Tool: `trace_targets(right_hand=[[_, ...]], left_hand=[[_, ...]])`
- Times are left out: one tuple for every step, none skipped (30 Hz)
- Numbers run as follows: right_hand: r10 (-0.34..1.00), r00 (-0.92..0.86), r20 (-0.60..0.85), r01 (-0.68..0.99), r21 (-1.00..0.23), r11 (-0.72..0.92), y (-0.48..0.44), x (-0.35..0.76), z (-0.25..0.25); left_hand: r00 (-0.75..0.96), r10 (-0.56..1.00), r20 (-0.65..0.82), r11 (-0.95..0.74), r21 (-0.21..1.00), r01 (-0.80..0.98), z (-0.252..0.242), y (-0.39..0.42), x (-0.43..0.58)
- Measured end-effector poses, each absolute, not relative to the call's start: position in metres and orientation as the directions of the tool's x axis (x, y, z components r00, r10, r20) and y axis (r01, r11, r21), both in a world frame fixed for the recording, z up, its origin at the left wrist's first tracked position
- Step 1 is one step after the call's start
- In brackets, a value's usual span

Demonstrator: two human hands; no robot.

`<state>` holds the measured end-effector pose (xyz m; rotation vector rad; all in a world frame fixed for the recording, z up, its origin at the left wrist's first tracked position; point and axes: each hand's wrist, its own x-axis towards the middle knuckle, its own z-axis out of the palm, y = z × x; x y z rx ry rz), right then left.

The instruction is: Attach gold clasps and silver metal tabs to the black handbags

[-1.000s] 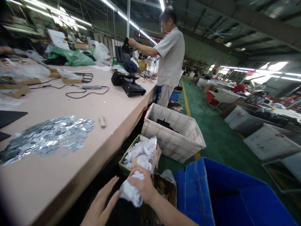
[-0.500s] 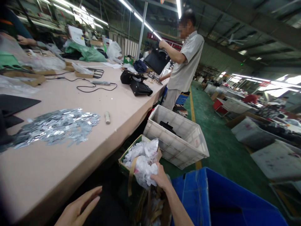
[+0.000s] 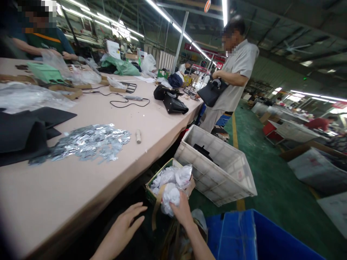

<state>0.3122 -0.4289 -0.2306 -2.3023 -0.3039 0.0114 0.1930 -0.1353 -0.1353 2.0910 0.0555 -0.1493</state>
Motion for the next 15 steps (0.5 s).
trace_targets(right_hand=[[0.207, 0.974, 0.093, 0.207, -0.739, -0.641, -0.428, 0.309, -0.229], [0.192, 0.976, 0.100, 0.200, -0.752, -0.628, -0.428, 0.306, -0.227], [0.176, 0.979, 0.107, 0.194, -0.763, -0.616, -0.427, 0.302, -0.224], [0.161, 0.981, 0.112, 0.188, -0.772, -0.608, -0.426, 0.298, -0.221], [0.146, 0.983, 0.111, 0.177, -0.778, -0.603, -0.426, 0.294, -0.217], [0.138, 0.985, 0.102, 0.164, -0.782, -0.601, -0.426, 0.290, -0.214], [0.132, 0.987, 0.088, 0.150, -0.785, -0.600, -0.426, 0.286, -0.211], [0.132, 0.989, 0.071, 0.137, -0.789, -0.599, -0.426, 0.283, -0.208], [0.137, 0.989, 0.050, 0.123, -0.795, -0.594, -0.425, 0.280, -0.206], [0.141, 0.990, 0.024, 0.104, -0.801, -0.590, -0.423, 0.278, -0.203], [0.145, 0.989, -0.004, 0.083, -0.804, -0.589, -0.419, 0.277, -0.200], [0.158, 0.987, -0.029, 0.070, -0.807, -0.586, -0.414, 0.278, -0.197], [0.168, 0.984, -0.056, 0.056, -0.802, -0.594, -0.405, 0.281, -0.194], [0.202, 0.977, -0.067, 0.068, -0.800, -0.597, -0.395, 0.285, -0.192], [0.256, 0.964, -0.069, 0.099, -0.801, -0.590, -0.381, 0.290, -0.189]], left_hand=[[0.988, -0.056, -0.146, -0.494, 0.864, 0.099, -0.135, -0.150, 0.203], [0.983, -0.091, -0.162, -0.479, 0.872, 0.099, -0.136, -0.164, 0.213], [0.975, -0.128, -0.181, -0.470, 0.877, 0.101, -0.141, -0.178, 0.224], [0.968, -0.147, -0.205, -0.463, 0.879, 0.116, -0.147, -0.191, 0.234], [0.961, -0.141, -0.238, -0.464, 0.873, 0.148, -0.154, -0.203, 0.244], [0.953, -0.117, -0.279, -0.464, 0.864, 0.196, -0.162, -0.213, 0.253], [0.944, -0.079, -0.322, -0.462, 0.850, 0.251, -0.169, -0.222, 0.260], [0.933, -0.041, -0.359, -0.457, 0.836, 0.302, -0.175, -0.228, 0.265], [0.922, -0.007, -0.387, -0.448, 0.826, 0.343, -0.178, -0.232, 0.269], [0.914, 0.018, -0.404, -0.437, 0.819, 0.371, -0.179, -0.234, 0.270], [0.911, 0.035, -0.412, -0.423, 0.819, 0.387, -0.177, -0.233, 0.270], [0.910, 0.050, -0.411, -0.402, 0.826, 0.395, -0.174, -0.230, 0.268], [0.911, 0.068, -0.407, -0.375, 0.836, 0.401, -0.169, -0.225, 0.265], [0.916, 0.085, -0.391, -0.339, 0.853, 0.396, -0.164, -0.218, 0.262], [0.923, 0.110, -0.369, -0.299, 0.873, 0.385, -0.158, -0.210, 0.259]])
